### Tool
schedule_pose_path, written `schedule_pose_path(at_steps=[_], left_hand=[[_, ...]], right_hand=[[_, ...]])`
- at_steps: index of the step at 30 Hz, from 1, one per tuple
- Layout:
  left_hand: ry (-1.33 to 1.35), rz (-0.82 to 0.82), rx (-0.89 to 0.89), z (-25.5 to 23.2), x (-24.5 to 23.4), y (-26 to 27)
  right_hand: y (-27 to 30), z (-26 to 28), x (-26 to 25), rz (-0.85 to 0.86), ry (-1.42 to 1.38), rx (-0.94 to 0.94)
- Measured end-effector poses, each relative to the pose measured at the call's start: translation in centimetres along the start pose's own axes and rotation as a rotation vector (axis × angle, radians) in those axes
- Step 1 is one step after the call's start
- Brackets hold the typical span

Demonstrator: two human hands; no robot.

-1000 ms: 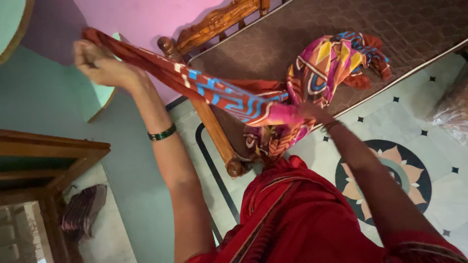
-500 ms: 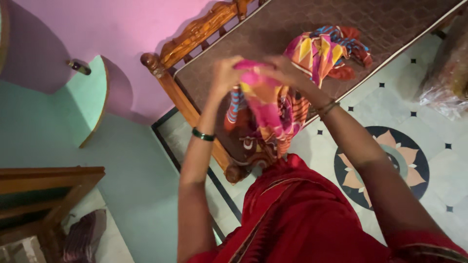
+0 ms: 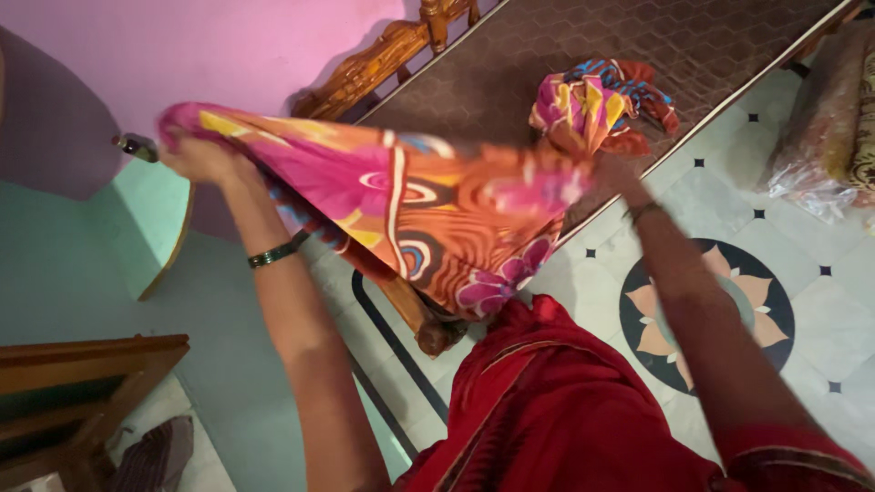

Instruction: The person removes several wrapped bedding items and a folded cloth from a wooden bed and places them on the floor. Then the person unfolds a large patterned bedsheet and spreads it over the mattress, smoothing it out and tucking the edges under the mattress.

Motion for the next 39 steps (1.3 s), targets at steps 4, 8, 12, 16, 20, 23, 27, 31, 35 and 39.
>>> schedule_pose_path(at_steps=[4, 8, 12, 16, 20, 23, 27, 31, 35, 39], left_hand=[[-0.409, 0.326, -0.256, 5.9, 0.3, 7.6], [-0.772, 1.287, -0.003, 7.1, 8.5, 23.5], [-0.575, 1.484, -0.433, 6.8, 15.8, 35.9], [-0.691, 1.463, -0.379, 6.8, 18.6, 37.7], [-0.382, 1.168, -0.723, 7.2, 21.8, 35.9], [0.091, 1.11, -0.59, 8.8, 25.0, 34.8], [0.354, 0.996, -0.715, 13.3, 27.2, 32.9], [0.198, 0.969, -0.643, 13.6, 27.2, 29.3], [-0.318, 1.412, -0.028, 9.5, 22.0, 25.8], [-0.784, 1.744, -0.444, 7.3, 12.5, 30.5]], right_hand=[[-9.4, -0.6, -10.4, -0.436, -0.28, 0.226], [-17.5, 9.1, -19.6, -0.425, -0.54, -0.126], [-19.1, 16.9, -23.6, -0.513, -0.499, -0.433], [-14.9, 13.2, -18.2, -0.452, -0.983, -0.276], [-7.0, 5.3, -5.1, -0.416, -1.26, -0.124], [0.2, 5.2, 3.3, -0.004, -1.115, 0.134], [3.8, 13.3, 8.6, 0.302, -1.255, 0.15], [-3.2, 18.7, 8.5, 0.198, -1.197, -0.146], [-9.7, 12.7, 6.2, 0.222, -1.042, 0.367], [-12.3, 8.7, -1.8, 0.145, -1.863, 0.538]])
Point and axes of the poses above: each hand's wrist, its own y-axis away from the middle knuckle, its own x-axis out of the palm, z = x × y, the point moved 4 cm from there along -y, towards the middle knuckle, and after that the axes turned 10 degrees about y, right-handed, at the moved point
